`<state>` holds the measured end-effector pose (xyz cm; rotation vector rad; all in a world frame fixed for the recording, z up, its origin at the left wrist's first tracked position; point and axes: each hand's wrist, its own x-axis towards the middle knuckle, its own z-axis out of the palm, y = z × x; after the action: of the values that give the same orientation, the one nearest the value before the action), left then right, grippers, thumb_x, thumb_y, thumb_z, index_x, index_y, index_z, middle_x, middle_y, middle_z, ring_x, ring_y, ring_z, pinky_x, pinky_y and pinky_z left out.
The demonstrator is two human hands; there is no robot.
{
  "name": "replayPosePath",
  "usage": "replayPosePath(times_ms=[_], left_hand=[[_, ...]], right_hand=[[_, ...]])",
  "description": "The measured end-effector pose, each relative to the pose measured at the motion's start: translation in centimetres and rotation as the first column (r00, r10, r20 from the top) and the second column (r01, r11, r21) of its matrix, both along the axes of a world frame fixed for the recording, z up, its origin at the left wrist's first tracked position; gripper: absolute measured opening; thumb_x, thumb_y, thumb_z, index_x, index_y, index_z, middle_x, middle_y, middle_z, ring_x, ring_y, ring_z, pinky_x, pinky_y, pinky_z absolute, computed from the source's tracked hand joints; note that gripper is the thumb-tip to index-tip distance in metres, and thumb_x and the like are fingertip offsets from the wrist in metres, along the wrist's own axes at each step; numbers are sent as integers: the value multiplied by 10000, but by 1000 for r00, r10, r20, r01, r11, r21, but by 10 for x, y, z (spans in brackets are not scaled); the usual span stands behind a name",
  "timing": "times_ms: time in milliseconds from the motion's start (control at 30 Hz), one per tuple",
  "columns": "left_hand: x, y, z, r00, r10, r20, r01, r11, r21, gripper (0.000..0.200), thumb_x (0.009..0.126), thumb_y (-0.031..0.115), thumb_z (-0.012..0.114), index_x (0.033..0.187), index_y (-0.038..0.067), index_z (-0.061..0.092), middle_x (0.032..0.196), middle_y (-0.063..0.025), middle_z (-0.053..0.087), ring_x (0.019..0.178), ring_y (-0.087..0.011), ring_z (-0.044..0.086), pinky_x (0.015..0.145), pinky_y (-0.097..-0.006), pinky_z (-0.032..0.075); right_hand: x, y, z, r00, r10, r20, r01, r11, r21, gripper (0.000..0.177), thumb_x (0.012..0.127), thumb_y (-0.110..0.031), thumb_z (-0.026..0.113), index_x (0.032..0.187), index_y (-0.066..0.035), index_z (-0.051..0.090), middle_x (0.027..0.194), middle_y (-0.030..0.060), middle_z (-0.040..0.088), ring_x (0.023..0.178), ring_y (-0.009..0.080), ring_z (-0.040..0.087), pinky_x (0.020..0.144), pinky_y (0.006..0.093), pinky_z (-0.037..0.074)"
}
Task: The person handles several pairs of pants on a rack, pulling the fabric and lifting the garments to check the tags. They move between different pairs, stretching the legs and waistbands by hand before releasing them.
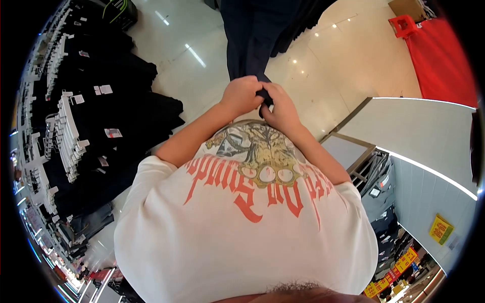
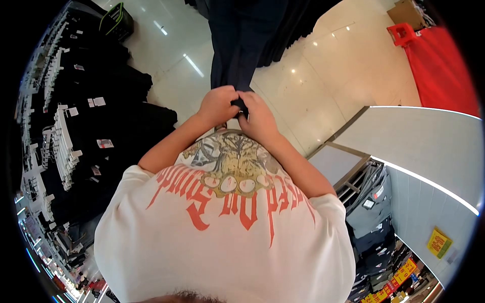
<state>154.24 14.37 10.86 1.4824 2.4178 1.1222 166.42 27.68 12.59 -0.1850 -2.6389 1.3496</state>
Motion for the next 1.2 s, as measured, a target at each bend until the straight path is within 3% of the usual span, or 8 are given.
replayPosePath(times_ms=[33, 267, 433, 700, 867, 900, 1100, 1200], left_hand=[[1, 0, 4, 998, 24, 53, -22, 999, -45, 147, 760, 205, 705, 728, 69, 661, 763, -118, 616, 753, -350, 632, 647, -452, 509], [-9, -10, 27, 889, 204, 409, -154, 976, -153, 150, 811, 194, 726, 800, 57, 667, 771, -132, 682, 717, -325, 664, 618, -415, 501], [-17, -15, 19, 950, 142, 278, -114, 987, -115, 120, 850, 137, 718, 933, 51, 715, 814, -118, 701, 713, -276, 664, 636, -361, 505], [-31, -30, 14, 949, 86, 304, -16, 974, -226, 162, 831, 174, 747, 927, 45, 729, 905, -137, 698, 808, -327, 670, 715, -402, 532], [-33, -32, 4, 949, 229, 216, -198, 968, -155, 305, 803, 166, 783, 1090, 101, 705, 1008, -96, 656, 862, -299, 659, 751, -388, 533], [-29, -30, 7, 942, 285, 176, -267, 957, -116, 348, 796, 166, 792, 1126, 114, 695, 1033, -87, 646, 879, -294, 655, 759, -385, 532], [2, -14, 38, 942, -53, 330, 46, 999, 28, 548, 728, 148, 863, 1239, 119, 665, 1091, -49, 621, 895, -188, 629, 689, -286, 505], [6, -14, 37, 895, -152, 420, 141, 988, 58, 534, 709, 130, 874, 1203, 68, 679, 1117, -39, 624, 888, -152, 629, 660, -275, 502]], right_hand=[[-3, 1, -4, 991, -15, -133, 28, 995, 92, 505, 745, 52, 600, 1244, -23, 607, 1142, 183, 646, 1080, 391, 608, 931, 419, 505], [6, 33, -9, 982, -168, -91, 176, 980, 89, 294, 786, 68, 530, 1006, -16, 706, 964, 188, 693, 811, 367, 669, 744, 371, 540], [7, 47, 4, 966, -228, 120, 252, 933, -256, 199, 818, 14, 462, 877, 28, 652, 704, 40, 591, 691, 111, 548, 642, 280, 467], [15, 68, -2, 934, -276, 225, 355, 764, -539, 185, 836, 11, 487, 874, 25, 667, 723, 3, 612, 644, 89, 536, 613, 252, 462], [13, 61, 9, 909, -297, 291, 413, 552, -725, 190, 870, 4, 512, 939, 22, 688, 775, -5, 643, 661, 70, 560, 612, 229, 471], [13, 57, 8, 930, -258, 262, 367, 613, -699, 191, 871, 1, 523, 956, 21, 692, 781, -5, 648, 663, 68, 562, 610, 230, 472], [8, 32, 14, 959, -28, 281, 145, 902, -406, 215, 892, -41, 617, 1084, 4, 704, 801, -12, 661, 688, 44, 543, 606, 228, 453], [6, 19, 21, 962, -1, 275, 170, 788, -591, 211, 912, -16, 600, 1098, -2, 699, 839, -16, 668, 708, 32, 544, 609, 224, 453]])
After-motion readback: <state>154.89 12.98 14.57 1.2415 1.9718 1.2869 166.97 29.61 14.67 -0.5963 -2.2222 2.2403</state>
